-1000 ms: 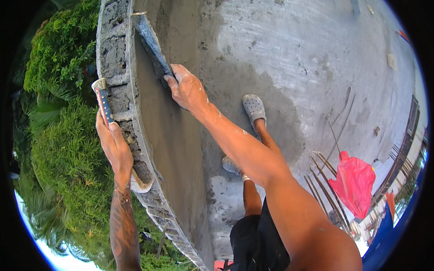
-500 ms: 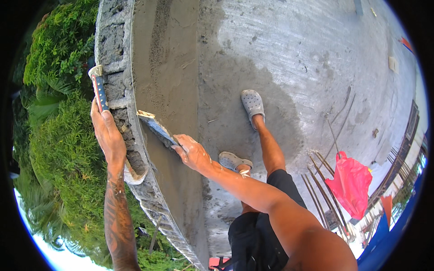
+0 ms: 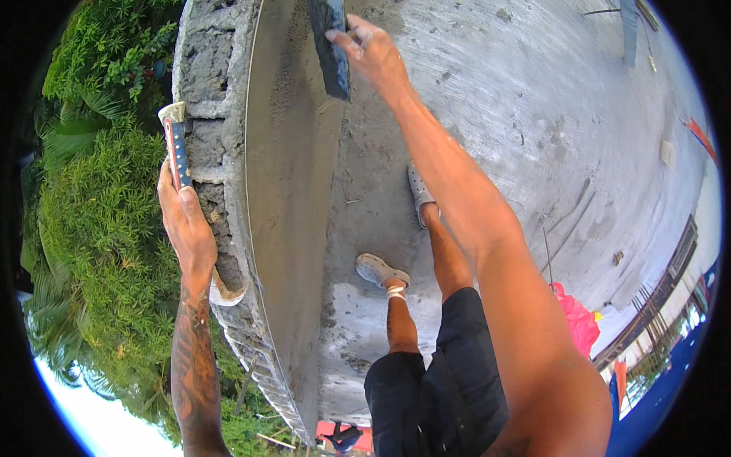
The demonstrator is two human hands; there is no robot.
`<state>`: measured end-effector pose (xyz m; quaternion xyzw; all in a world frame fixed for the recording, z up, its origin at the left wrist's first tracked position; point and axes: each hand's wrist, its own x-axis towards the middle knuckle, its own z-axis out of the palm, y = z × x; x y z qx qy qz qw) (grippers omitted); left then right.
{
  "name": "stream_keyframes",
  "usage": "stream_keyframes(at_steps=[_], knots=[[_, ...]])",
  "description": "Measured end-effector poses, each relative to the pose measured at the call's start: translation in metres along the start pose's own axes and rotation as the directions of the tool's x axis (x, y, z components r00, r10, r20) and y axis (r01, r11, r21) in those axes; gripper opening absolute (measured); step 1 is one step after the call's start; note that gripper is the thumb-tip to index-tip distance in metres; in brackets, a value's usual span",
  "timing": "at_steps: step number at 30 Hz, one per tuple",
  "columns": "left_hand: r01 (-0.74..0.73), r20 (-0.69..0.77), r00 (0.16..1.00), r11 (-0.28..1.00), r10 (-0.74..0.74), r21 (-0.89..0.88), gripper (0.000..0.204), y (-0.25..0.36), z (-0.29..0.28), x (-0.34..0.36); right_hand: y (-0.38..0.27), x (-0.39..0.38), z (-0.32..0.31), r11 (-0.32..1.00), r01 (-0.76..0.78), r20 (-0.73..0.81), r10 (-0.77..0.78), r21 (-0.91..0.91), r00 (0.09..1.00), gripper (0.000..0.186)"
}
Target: The person uses a trowel to apply and smooth cement onto a curved wall. They repeatedly scrape and level the surface, moving along the wall to cover different sections. The person occasionally pauses to reposition or adjust their stance while continuing the plastering work.
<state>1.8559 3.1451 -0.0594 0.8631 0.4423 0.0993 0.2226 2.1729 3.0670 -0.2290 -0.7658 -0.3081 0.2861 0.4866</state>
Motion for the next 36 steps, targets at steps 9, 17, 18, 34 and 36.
stream_keyframes(at_steps=[9,17,18,34,36], knots=[[-0.042,-0.01,0.999,0.999,0.041,-0.013,0.071,0.002,-0.004,0.005,-0.038,-0.036,0.037,0.996,0.059,-0.049,-0.056,0.063,0.997,0.027],[-0.026,-0.079,0.997,0.999,0.023,-0.035,0.07,-0.008,0.002,-0.004,-0.051,-0.247,0.103,0.966,-0.126,0.177,0.087,0.224,0.98,0.014],[-0.041,-0.093,0.995,0.998,0.038,-0.038,0.071,-0.009,0.003,-0.003,-0.055,-0.27,0.11,0.958,-0.11,0.169,0.066,0.264,0.983,0.014],[0.38,-0.128,0.698,0.516,-0.705,-0.768,0.019,0.143,0.012,-0.303,-0.032,-0.418,-0.019,0.574,-0.772,0.647,0.484,0.274,0.589,0.029],[0.468,-0.032,0.604,0.387,-0.796,-0.795,0.017,0.171,0.038,-0.336,-0.023,-0.407,-0.039,0.546,-0.799,0.65,0.516,0.252,0.558,0.03]])
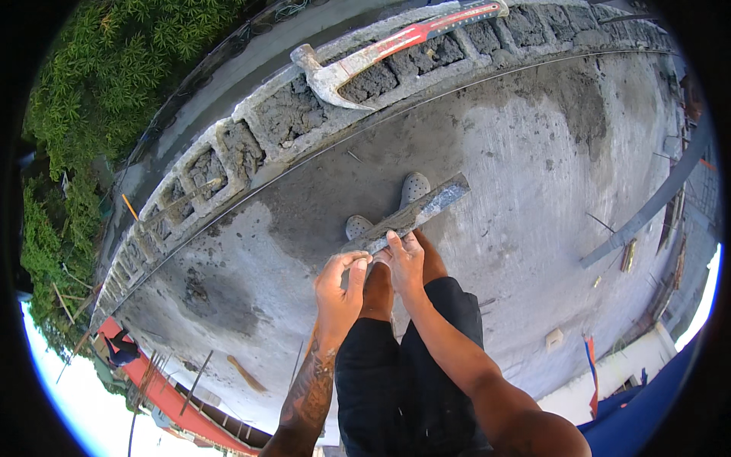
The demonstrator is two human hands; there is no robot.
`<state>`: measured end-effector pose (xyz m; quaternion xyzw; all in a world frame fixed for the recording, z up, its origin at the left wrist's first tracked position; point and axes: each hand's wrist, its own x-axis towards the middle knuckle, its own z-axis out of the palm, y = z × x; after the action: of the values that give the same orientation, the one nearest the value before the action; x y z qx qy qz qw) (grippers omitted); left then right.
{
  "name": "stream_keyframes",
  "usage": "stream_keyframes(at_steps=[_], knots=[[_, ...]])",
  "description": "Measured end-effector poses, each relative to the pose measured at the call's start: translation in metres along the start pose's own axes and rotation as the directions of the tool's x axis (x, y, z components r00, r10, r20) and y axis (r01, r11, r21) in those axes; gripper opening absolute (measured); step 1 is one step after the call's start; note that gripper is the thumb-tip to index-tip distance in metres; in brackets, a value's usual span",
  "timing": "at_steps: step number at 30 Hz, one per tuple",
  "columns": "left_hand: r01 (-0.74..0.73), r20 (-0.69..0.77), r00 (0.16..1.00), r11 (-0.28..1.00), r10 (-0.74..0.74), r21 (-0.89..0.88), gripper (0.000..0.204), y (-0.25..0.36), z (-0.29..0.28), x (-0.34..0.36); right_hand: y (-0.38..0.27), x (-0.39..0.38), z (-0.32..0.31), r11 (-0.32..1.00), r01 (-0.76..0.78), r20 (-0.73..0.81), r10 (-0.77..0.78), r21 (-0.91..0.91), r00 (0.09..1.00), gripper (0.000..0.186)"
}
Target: The person uses a trowel to apply and smooth cement onto a curved wall. They repeatedly scrape and level the surface, moving along the wall to cover different sections. The person occasionally pauses to reposition or adjust their stance while continuing the plastering work.
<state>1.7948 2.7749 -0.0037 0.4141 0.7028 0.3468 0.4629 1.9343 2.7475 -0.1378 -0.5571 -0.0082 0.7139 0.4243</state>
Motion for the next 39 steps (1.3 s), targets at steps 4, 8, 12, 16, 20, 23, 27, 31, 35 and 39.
stream_keyframes(at_steps=[4,8,12,16,20,23,27,31,35,39], knots=[[0.165,-0.061,0.983,0.982,-0.171,-0.088,0.014,-0.026,0.02,-0.043,-0.027,0.016,-0.039,0.996,-0.042,-0.06,0.037,-0.076,0.997,0.033],[0.073,-0.12,0.99,0.997,-0.076,-0.029,0.021,-0.018,0.047,-0.036,-0.054,0.036,-0.066,0.943,0.052,0.018,-0.049,-0.33,0.999,0.029],[-0.102,-0.232,0.967,0.994,0.108,0.038,0.055,0.018,0.109,0.002,-0.099,0.051,-0.101,0.286,0.112,0.128,0.037,-0.952,0.991,0.034],[-0.02,-0.418,0.905,0.988,0.084,0.154,0.077,0.041,0.171,0.029,-0.132,0.078,-0.126,0.332,0.447,0.519,0.172,-0.831,0.837,0.032],[0.152,-0.52,0.843,0.988,-0.14,-0.021,0.068,0.046,0.211,0.018,-0.175,0.105,-0.136,0.174,0.699,0.715,0.281,-0.694,0.64,0.038],[0.15,-0.631,0.737,0.969,-0.241,-0.195,0.063,0.05,0.233,0.003,-0.189,0.112,-0.128,0.156,0.726,0.723,0.36,-0.67,0.59,0.042],[0.224,-0.809,0.559,0.972,-0.182,-0.064,0.063,0.043,0.234,-0.021,-0.168,0.111,-0.112,0.29,0.829,0.855,0.37,-0.479,0.365,0.042],[0.202,-0.924,0.376,0.979,-0.072,0.006,0.05,0.003,0.219,-0.049,-0.137,0.137,-0.124,0.149,0.743,0.693,0.513,-0.653,0.506,0.046],[0.317,-0.969,0.246,0.947,-0.038,0.043,0.047,-0.08,0.214,-0.061,-0.127,0.222,-0.172,-0.234,0.627,0.398,0.598,-0.743,0.695,0.042],[0.257,-0.983,0.173,0.966,-0.062,-0.016,0.049,-0.193,0.221,-0.046,-0.11,0.313,-0.217,-0.273,0.606,0.48,0.409,-0.747,0.776,0.037]])
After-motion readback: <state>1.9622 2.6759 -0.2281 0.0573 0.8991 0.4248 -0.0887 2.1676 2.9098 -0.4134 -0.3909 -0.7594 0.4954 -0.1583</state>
